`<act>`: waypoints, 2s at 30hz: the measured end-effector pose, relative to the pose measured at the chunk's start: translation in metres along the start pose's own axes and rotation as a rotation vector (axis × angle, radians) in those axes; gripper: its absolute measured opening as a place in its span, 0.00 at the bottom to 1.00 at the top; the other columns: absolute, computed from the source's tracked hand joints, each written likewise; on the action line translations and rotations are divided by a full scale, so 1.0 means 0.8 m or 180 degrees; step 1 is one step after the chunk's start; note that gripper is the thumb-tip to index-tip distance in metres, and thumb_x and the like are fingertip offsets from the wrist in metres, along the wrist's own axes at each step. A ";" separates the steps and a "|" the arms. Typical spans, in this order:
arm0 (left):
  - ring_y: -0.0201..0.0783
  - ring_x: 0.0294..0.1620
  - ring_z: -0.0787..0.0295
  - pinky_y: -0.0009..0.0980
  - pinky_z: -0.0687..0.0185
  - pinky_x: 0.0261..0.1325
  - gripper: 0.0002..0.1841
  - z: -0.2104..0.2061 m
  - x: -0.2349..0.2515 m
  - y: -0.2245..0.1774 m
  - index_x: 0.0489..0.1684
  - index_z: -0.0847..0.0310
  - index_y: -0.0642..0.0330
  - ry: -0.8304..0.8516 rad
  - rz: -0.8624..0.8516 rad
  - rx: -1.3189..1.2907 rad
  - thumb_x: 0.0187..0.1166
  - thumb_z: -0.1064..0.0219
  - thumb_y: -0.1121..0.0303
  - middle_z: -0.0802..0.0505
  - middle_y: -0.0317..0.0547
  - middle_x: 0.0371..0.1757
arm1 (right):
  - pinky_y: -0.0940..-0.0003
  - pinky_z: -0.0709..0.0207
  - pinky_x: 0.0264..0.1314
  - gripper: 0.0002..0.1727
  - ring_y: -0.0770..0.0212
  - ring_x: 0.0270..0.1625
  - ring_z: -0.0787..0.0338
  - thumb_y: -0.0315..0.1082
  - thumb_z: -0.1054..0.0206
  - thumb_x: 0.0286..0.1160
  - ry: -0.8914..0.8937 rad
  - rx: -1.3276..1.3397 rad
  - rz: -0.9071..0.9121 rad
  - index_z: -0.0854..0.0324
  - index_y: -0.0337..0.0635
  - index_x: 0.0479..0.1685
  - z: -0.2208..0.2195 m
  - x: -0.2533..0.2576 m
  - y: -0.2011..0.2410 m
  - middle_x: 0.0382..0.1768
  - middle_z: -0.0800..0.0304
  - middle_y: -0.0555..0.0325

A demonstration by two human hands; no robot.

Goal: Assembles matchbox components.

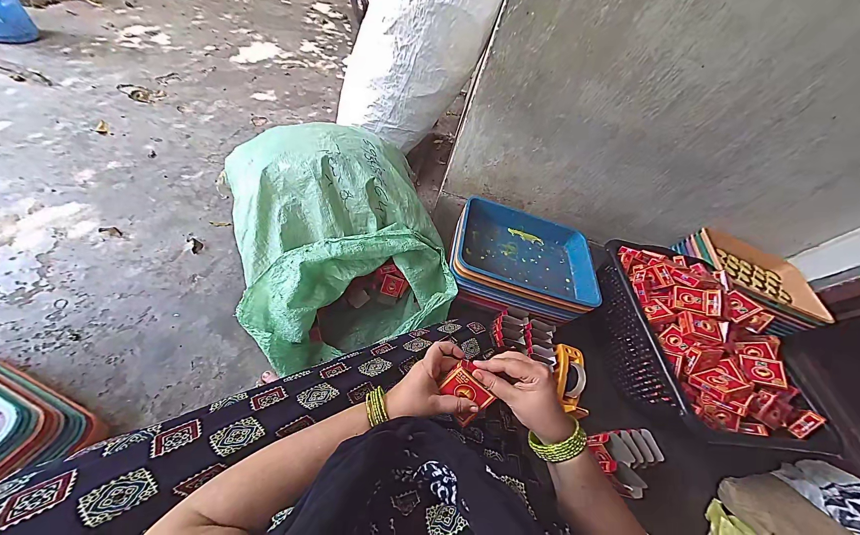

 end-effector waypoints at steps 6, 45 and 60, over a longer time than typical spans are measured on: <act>0.37 0.49 0.05 0.39 0.07 0.57 0.40 -0.002 -0.004 0.006 0.72 0.39 0.67 -0.0013 0.0115 0.0181 0.63 0.15 0.71 0.06 0.48 0.49 | 0.74 0.15 0.60 0.10 0.68 0.55 0.12 0.30 0.30 0.78 0.0680 -0.0168 -0.0115 0.05 0.45 0.51 -0.001 -0.005 0.005 0.49 0.09 0.55; 0.30 0.37 0.10 0.30 0.11 0.43 0.12 0.017 -0.004 0.017 0.59 0.26 0.59 -0.1108 0.1060 0.0554 0.91 0.49 0.63 0.11 0.38 0.40 | 0.75 0.34 0.24 0.19 0.73 0.22 0.29 0.35 0.21 0.71 -0.1797 -0.0554 -0.4512 0.12 0.43 0.60 0.228 -0.239 -0.271 0.35 0.13 0.61; 0.32 0.39 0.09 0.31 0.09 0.44 0.12 0.018 -0.005 0.022 0.59 0.26 0.58 -0.1085 0.1025 0.0560 0.92 0.48 0.63 0.09 0.39 0.41 | 0.42 0.23 0.71 0.14 0.46 0.64 0.10 0.41 0.28 0.75 -0.0667 -0.2465 -0.4833 0.08 0.43 0.52 0.198 -0.251 -0.256 0.55 0.06 0.45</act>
Point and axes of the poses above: each hand's wrist, its own x-axis towards the middle knuckle, its own z-axis out of the back of the hand, y = z × x, the point moved 3 cm from there along x, towards the middle knuckle
